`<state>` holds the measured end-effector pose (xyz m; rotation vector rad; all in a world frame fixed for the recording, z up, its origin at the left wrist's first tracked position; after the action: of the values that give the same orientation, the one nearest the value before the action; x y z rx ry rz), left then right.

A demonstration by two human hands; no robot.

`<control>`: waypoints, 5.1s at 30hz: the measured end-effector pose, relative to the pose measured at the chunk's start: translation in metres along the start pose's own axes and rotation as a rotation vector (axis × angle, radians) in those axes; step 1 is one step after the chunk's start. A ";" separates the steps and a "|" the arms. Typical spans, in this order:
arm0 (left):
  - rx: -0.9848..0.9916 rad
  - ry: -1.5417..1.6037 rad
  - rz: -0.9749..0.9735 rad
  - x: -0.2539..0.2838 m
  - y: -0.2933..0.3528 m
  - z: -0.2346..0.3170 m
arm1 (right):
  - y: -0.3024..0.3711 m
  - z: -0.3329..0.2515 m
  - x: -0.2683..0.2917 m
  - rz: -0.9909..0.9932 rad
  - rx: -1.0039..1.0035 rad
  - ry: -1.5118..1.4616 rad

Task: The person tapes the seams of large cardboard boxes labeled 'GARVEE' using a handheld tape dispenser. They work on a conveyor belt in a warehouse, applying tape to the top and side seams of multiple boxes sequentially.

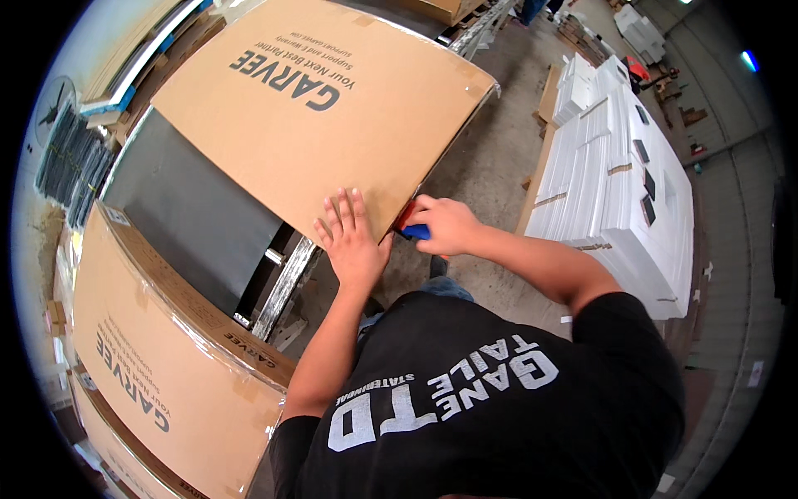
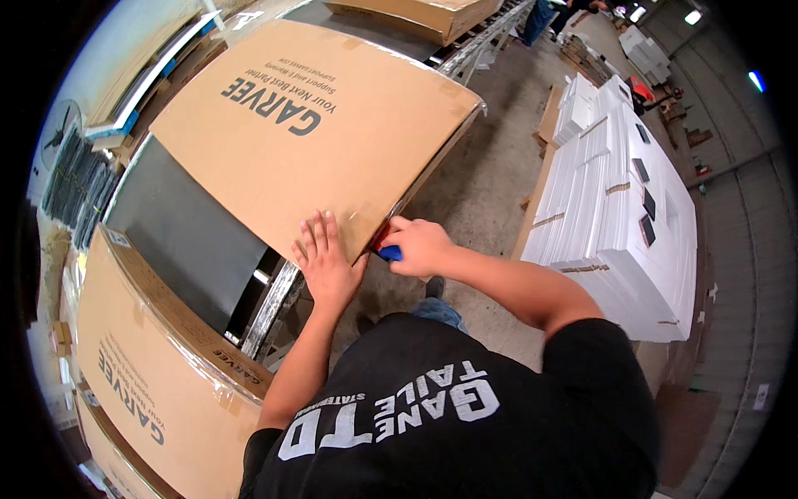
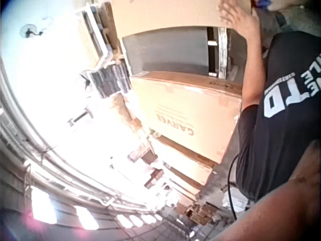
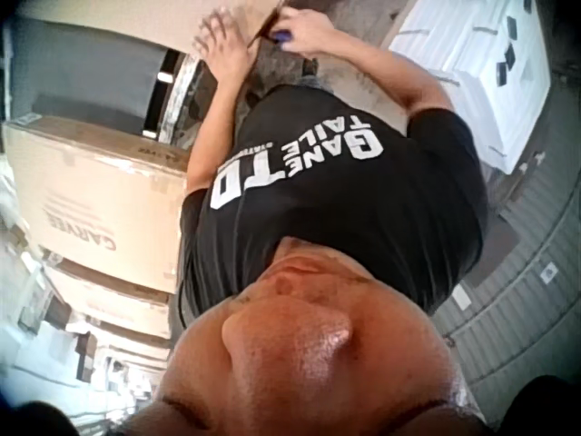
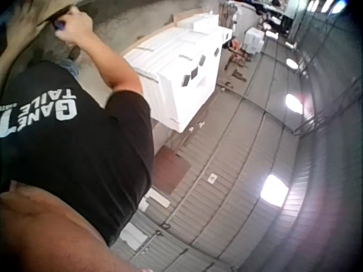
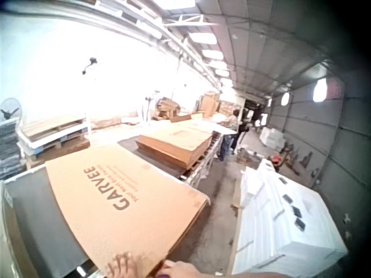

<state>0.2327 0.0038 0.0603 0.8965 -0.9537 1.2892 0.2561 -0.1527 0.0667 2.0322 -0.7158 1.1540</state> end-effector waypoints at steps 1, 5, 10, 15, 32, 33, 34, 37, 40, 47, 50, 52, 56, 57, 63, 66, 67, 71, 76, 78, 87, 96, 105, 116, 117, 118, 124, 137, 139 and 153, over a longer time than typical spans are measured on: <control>-0.001 -0.019 0.000 0.000 0.002 -0.005 | -0.019 -0.001 -0.017 -0.189 -0.100 0.046; -0.147 -0.134 -0.040 -0.012 -0.007 0.013 | -0.010 0.060 -0.123 -0.349 -0.173 0.278; -0.221 -0.272 -0.159 -0.024 -0.016 0.040 | 0.063 0.180 -0.157 0.022 -0.364 -0.862; -0.278 -0.401 -0.211 -0.031 -0.057 0.081 | 0.124 0.269 -0.124 0.348 -0.239 -2.261; -0.224 -0.395 -0.123 -0.134 -0.388 0.313 | 0.047 0.614 0.088 0.207 -0.052 -1.719; -0.244 -0.373 -0.104 -0.133 -0.386 0.311 | 0.031 0.628 0.100 0.153 -0.021 -1.681; -0.264 -0.357 -0.083 -0.130 -0.383 0.309 | 0.012 0.644 0.112 0.134 0.022 -1.635; -0.180 -0.424 -0.124 -0.130 -0.389 0.316 | -0.035 0.662 0.153 0.115 0.130 -1.554; -0.158 -0.363 0.057 -0.109 -0.383 0.323 | -0.097 0.659 0.168 0.073 0.264 -1.655; -0.305 -0.323 0.026 -0.117 -0.384 0.329 | -0.085 0.575 0.082 -0.256 0.463 -1.437; -0.322 -0.248 -0.063 -0.121 -0.391 0.337 | -0.044 0.544 0.072 -0.187 0.567 -1.282; -0.346 -0.218 -0.021 -0.118 -0.389 0.336 | -0.058 0.531 0.081 -0.118 0.546 -1.255; -0.416 -0.158 0.016 -0.114 -0.385 0.334 | -0.034 0.493 0.098 0.011 0.556 -0.671; -0.405 -0.161 0.018 -0.116 -0.381 0.333 | -0.019 0.452 0.092 -0.180 0.580 -0.300; -0.423 -0.112 0.064 -0.110 -0.379 0.330 | -0.025 0.512 0.089 -0.168 0.560 -1.030; -0.409 -0.082 0.078 -0.108 -0.379 0.333 | -0.029 0.613 0.141 -0.079 0.210 -1.500; -0.400 -0.082 0.078 -0.108 -0.379 0.332 | -0.029 0.630 0.167 -0.047 0.166 -1.609; -0.416 0.006 0.083 -0.103 -0.382 0.333 | -0.061 0.612 0.229 -0.129 0.322 -1.737; -0.403 0.078 0.053 -0.098 -0.378 0.324 | -0.037 0.525 0.160 -0.351 0.241 -1.694; -0.386 0.185 0.020 -0.095 -0.374 0.319 | -0.011 0.509 0.152 -0.297 0.153 -1.722; 0.046 0.501 0.147 0.094 -0.196 0.051 | 0.023 0.382 0.099 0.676 -0.152 -1.497; 0.893 1.486 0.557 -0.060 0.047 -0.269 | 0.034 0.242 0.040 0.785 -0.237 -1.430; 0.749 1.851 0.463 -0.079 -0.032 -0.093 | 0.009 0.315 0.068 0.776 -0.008 -1.610; 0.586 1.776 0.363 -0.195 -0.138 0.046 | 0.042 0.299 0.083 0.417 -0.166 -1.387; 0.615 1.712 0.258 -0.199 -0.131 0.046 | 0.045 0.304 0.089 0.393 -0.173 -1.414; 0.644 1.634 0.155 -0.200 -0.121 0.044 | 0.047 0.305 0.095 0.366 -0.179 -1.450; 0.480 1.333 -0.712 -0.168 -0.045 0.009 | 0.090 0.254 0.036 0.388 -0.082 -1.242; -0.031 0.908 -0.455 0.011 -0.068 0.023 | 0.038 0.064 -0.062 0.330 0.057 -0.553; -0.125 0.869 -0.523 0.015 -0.067 0.043 | 0.066 0.084 -0.076 0.447 0.220 -0.879; -0.767 0.227 -0.523 0.080 -0.077 0.176 | 0.065 0.125 -0.127 0.467 0.207 -1.114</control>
<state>0.3001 -0.1372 0.1971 0.3415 -0.8543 0.4869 0.2138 -0.2735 -0.0730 2.7174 -1.7120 0.1798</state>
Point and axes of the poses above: each hand's wrist, its own y-axis away from the middle knuckle, its own x-axis out of the back of the hand, z = x × y, the point moved 10 cm from there along -y, towards the middle knuckle, and after that the axes turned 11 degrees about -z, right-handed, at the moved point
